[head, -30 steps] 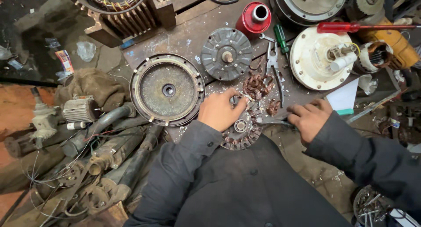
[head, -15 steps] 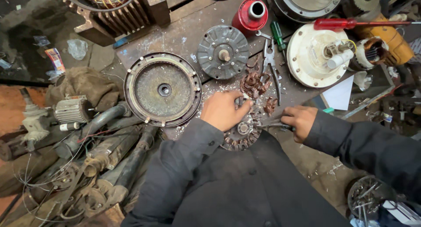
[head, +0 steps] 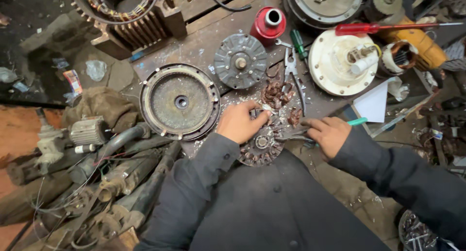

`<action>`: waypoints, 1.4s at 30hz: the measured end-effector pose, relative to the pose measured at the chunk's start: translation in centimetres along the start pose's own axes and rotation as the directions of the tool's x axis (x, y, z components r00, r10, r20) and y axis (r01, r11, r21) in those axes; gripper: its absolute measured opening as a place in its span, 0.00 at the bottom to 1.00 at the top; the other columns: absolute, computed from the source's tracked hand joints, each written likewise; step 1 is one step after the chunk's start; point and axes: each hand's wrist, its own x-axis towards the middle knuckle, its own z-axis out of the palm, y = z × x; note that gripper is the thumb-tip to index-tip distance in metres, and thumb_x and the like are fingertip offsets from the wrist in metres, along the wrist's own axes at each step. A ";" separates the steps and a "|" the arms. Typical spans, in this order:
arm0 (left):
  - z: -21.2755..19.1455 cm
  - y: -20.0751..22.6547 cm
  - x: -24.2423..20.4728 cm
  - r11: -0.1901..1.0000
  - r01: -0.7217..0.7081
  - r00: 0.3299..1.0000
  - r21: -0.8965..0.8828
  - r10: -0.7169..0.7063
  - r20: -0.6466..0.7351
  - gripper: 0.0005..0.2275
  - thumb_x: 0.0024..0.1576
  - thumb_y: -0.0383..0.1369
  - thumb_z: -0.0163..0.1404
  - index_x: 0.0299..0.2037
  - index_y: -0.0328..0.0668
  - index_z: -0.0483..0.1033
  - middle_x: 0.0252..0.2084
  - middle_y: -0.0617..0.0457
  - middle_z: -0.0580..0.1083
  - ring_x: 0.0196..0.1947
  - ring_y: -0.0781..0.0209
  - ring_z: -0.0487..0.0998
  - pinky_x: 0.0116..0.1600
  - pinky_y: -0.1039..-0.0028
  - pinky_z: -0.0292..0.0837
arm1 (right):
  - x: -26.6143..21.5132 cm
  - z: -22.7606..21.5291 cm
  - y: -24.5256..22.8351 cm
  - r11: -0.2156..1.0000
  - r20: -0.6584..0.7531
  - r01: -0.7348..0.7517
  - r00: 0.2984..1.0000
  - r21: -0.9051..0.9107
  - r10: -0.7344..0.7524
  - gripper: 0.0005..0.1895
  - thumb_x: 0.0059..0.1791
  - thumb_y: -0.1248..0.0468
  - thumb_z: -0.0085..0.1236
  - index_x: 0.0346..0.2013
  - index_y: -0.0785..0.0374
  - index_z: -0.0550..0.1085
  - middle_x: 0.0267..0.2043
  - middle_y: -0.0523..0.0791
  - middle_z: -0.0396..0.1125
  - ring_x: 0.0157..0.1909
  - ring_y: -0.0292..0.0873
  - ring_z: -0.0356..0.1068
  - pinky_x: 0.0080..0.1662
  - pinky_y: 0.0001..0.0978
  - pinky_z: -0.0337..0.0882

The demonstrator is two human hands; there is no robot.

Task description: The person uses pliers to pull and cut copper wire coils from a circular metal rotor component. They systematically remove the wire from the slots of the rotor, placing the extracted copper pieces onto the workbench. The person rotates the rotor to access different sections of the winding during the process.

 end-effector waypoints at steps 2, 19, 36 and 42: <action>-0.1 -0.4 -0.3 1.000 0.024 0.999 0.015 -0.024 0.034 0.19 0.52 0.51 0.56 0.41 0.45 0.84 0.25 0.38 0.78 0.32 0.38 0.81 0.42 0.55 0.75 | 0.5 -0.2 -0.7 1.000 0.053 0.003 0.999 -0.030 -0.002 0.21 0.30 0.69 0.57 0.38 0.60 0.76 0.57 0.47 0.70 0.46 0.52 0.71 0.46 0.46 0.72; -0.2 -0.3 0.6 0.995 -0.012 0.998 -0.096 0.019 0.067 0.17 0.54 0.48 0.56 0.40 0.42 0.84 0.21 0.40 0.76 0.27 0.40 0.80 0.37 0.56 0.75 | 2.7 -1.0 0.1 0.972 0.233 -0.215 0.954 0.091 0.189 0.25 0.39 0.50 0.67 0.48 0.52 0.76 0.39 0.49 0.73 0.39 0.55 0.75 0.40 0.46 0.76; -1.1 -0.9 -0.1 0.990 0.095 0.995 -0.104 -0.093 0.025 0.16 0.53 0.49 0.56 0.41 0.48 0.84 0.22 0.43 0.77 0.25 0.44 0.81 0.35 0.60 0.75 | -4.0 4.0 0.7 0.803 0.031 -0.380 0.910 0.459 0.413 0.20 0.44 0.60 0.66 0.49 0.58 0.72 0.42 0.49 0.71 0.41 0.55 0.75 0.43 0.42 0.74; -1.2 -0.4 -0.7 0.976 0.158 0.987 -0.147 -0.159 0.009 0.18 0.53 0.50 0.57 0.40 0.44 0.84 0.23 0.41 0.76 0.24 0.47 0.79 0.35 0.62 0.72 | -6.9 8.0 -1.8 0.090 0.104 -0.258 0.651 0.962 0.752 0.25 0.46 0.64 0.57 0.55 0.62 0.60 0.48 0.51 0.71 0.39 0.48 0.77 0.41 0.39 0.77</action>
